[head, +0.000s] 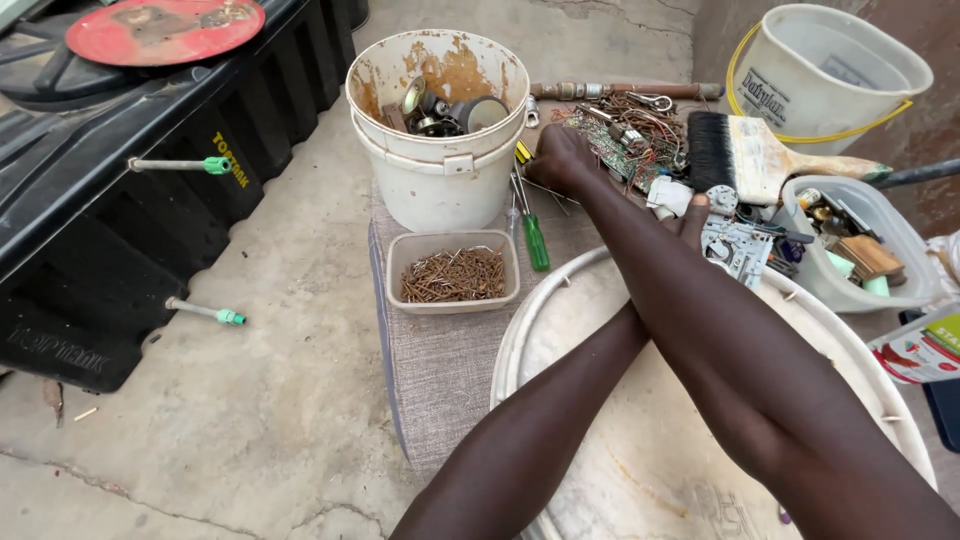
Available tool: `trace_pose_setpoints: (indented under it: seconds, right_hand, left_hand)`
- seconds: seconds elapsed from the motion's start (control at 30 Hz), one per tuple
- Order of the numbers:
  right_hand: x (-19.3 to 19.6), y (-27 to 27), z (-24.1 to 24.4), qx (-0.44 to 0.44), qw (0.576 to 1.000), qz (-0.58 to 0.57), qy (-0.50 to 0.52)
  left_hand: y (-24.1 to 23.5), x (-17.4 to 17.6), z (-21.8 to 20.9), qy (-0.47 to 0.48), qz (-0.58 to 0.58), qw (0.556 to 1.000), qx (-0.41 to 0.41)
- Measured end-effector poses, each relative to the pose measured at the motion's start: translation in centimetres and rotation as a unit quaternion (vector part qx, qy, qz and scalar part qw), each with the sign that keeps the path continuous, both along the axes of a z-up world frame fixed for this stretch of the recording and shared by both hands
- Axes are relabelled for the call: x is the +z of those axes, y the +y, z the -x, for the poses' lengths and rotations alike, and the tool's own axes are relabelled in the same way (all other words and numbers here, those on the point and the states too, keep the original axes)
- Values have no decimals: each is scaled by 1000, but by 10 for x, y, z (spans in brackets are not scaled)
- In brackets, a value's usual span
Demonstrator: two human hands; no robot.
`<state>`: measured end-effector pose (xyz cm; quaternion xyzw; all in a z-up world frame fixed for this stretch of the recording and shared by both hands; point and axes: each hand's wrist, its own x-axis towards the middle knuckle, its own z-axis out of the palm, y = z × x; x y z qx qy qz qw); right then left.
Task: The person disassembles a small electronic device using a screwdriver, then cleans the work surface with a brush. They proceed to reassemble the device, carefully manipulating internal components and wires by hand.
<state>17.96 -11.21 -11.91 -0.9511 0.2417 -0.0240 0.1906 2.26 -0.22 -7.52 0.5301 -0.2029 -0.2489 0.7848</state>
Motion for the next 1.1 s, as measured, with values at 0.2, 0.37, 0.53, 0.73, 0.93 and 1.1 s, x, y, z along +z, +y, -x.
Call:
trace_pose_setpoints:
  seconds: [0.2,0.37,0.53,0.73,0.93,1.1]
  right_hand:
    - [70,28,28,-136,970,-153,-131]
    - [139,38,84,-91,894,-333,-286]
    - [207,59,189,76,868,-321,-372]
    - [210,70,329,-45,839,-252,-481]
    - [170,97,397,-94,773,-314,-544]
    - [156,124,415,-66,734,-425,-526]
  left_hand:
    - [-7,-9,5,-4,-14,1000,5]
    - [-29,-11,27,-15,-20,1000,-16]
    - [-28,19,39,24,7,999,-38]
    - [-44,7,20,211,124,969,-26]
    - [0,57,26,247,142,951,-121]
    - [22,89,47,238,131,953,-136]
